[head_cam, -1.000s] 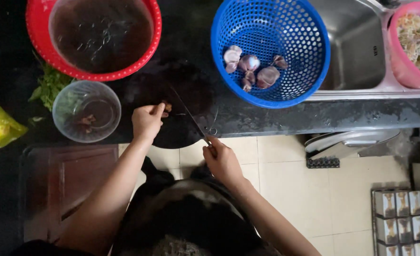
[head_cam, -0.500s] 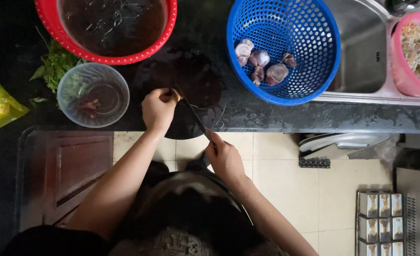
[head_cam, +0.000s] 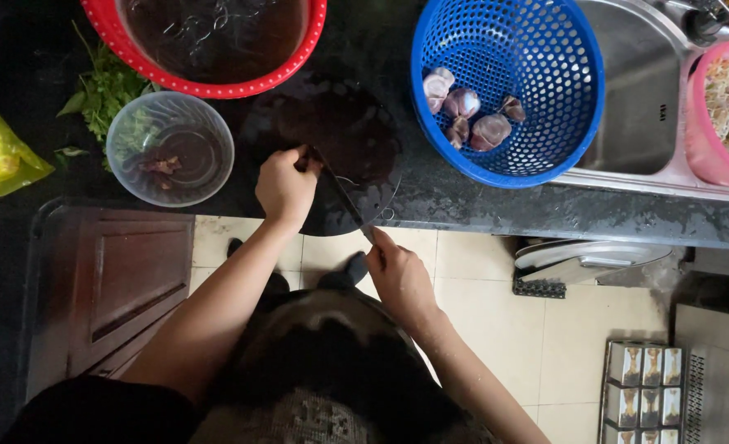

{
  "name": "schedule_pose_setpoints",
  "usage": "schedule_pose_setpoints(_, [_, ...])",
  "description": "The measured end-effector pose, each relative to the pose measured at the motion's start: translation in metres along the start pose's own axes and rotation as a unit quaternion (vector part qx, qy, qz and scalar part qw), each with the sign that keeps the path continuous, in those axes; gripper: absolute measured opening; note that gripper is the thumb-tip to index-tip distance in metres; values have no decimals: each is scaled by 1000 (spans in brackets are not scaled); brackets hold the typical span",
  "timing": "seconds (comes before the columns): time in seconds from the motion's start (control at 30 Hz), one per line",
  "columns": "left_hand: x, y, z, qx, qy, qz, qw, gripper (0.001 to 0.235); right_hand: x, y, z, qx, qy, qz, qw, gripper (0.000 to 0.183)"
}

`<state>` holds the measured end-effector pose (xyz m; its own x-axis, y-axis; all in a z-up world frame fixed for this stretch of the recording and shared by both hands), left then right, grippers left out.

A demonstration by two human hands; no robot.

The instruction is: The recorder washes, cleans, and slices raw chicken gizzards.

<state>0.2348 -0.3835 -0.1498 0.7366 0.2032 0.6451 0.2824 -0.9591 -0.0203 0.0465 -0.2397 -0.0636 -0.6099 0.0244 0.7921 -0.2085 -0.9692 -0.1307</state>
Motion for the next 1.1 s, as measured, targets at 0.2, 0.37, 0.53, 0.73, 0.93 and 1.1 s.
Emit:
schedule_pose_setpoints(0.2, [-3, 0, -2, -39, 50, -14, 998, 23, -9, 5, -6, -24, -26, 33, 999, 35])
schedule_pose_setpoints(0.37, [-1, 0, -6, -64, 51, -37, 996, 20, -14, 8, -7, 28, -11, -4, 1000, 35])
schedule_pose_setpoints(0.53, [1, 0, -10, -69, 32, -38, 996, 21, -21, 14, -6, 17, -30, -5, 999, 35])
schedule_pose_setpoints(0.73, [-4, 2, -8, -69, 39, -26, 996, 18, -32, 31, -3, 23, -16, 6, 1000, 34])
schedule_pose_setpoints(0.93, [-3, 2, -8, -90, 51, -29, 994, 16, -61, 50, -13, 41, 1, -1, 999, 38])
schedule_pose_setpoints(1.1, [-4, -1, -10, -97, 49, -17, 994, 14, -74, 66, -6, 57, -15, -40, 997, 36])
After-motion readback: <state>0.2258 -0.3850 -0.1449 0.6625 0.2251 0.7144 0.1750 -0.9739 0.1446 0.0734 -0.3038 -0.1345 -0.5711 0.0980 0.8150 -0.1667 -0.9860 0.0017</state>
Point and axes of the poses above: each hand's wrist, its own y-axis towards the middle knuckle, its own x-axis out of the back of the hand, z = x × y, the point moved 10 cm from there along y, towards the middle knuckle, and after that the axes turned 8 degrees about -z, right-handed, at the moved point
